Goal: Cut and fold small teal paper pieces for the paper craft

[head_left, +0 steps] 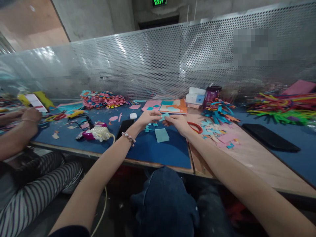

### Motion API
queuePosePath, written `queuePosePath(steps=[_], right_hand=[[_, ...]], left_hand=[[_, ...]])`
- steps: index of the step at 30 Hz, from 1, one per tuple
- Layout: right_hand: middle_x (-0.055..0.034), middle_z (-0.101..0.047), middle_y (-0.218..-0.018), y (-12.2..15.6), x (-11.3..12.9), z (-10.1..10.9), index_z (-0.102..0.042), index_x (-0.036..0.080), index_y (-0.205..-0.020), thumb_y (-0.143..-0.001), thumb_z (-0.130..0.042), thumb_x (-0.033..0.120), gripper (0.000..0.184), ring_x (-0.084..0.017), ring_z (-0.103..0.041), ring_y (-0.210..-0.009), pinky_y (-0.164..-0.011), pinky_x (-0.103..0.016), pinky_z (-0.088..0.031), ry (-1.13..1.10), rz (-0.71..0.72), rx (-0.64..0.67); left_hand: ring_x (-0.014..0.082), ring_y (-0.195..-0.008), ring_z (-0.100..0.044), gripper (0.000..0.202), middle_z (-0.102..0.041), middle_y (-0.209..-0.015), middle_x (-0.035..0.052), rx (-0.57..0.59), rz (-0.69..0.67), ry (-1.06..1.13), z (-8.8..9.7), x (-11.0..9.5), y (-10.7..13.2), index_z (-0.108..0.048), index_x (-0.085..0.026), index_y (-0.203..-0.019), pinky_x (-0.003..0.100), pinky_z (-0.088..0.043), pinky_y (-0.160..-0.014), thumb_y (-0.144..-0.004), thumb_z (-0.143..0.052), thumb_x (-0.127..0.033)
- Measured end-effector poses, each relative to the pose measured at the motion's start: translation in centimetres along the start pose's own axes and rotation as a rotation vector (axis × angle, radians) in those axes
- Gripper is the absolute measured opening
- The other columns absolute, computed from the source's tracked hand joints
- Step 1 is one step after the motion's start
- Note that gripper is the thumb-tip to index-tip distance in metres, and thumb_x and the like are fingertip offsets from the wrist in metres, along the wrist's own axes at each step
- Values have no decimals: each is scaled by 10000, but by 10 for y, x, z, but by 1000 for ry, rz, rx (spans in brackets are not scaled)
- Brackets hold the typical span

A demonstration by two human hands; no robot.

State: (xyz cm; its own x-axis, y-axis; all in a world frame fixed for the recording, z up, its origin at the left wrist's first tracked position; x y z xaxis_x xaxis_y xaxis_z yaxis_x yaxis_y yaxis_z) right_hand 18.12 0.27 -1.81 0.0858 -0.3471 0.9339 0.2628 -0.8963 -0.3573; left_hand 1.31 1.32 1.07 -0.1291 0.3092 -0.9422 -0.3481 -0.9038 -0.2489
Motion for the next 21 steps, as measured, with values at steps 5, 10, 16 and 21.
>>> queuePosePath(steps=[5,10,16,21], right_hand=[[-77,-695,-750,2,1,-3,-694,127,-766,-648,-699,495,387,-130,-599,-619,-599,-268,-486,78,-8,15],[-66,-687,-693,1,5,-5,-682,121,-704,-659,-695,481,363,-117,-584,-593,-575,-245,-463,162,29,18],[-64,-699,-734,3,7,-6,-694,127,-747,-674,-689,453,334,-117,-588,-602,-545,-226,-442,201,14,51],[-81,-707,-808,5,6,-11,-706,122,-821,-679,-683,458,365,-145,-616,-674,-519,-214,-425,210,13,94]], left_hand=[[92,-590,-526,219,-640,-697,45,8,-43,-84,1,0,1,-693,-146,-807,234,-367,-528,-632,-734,-272],[98,-598,-528,235,-655,-718,48,-21,-52,-79,2,2,0,-698,-152,-813,239,-345,-519,-614,-739,-269],[100,-604,-539,248,-657,-714,43,-11,-21,-49,-1,3,-1,-693,-140,-804,244,-365,-553,-594,-745,-262],[119,-661,-583,279,-671,-748,54,32,-31,-12,-1,2,-1,-681,-124,-824,248,-406,-608,-593,-753,-263]])
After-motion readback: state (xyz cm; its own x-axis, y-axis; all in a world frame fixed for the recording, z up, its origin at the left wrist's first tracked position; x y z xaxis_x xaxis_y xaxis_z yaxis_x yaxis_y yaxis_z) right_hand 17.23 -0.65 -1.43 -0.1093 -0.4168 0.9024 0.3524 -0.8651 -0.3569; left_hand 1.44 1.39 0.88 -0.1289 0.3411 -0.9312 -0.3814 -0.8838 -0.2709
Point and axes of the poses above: each hand's wrist, its own y-axis away from the middle knuckle, its own z-axis out of the back of the hand, x = y × z, the point moved 3 cm from there along -y, towards the middle knuckle
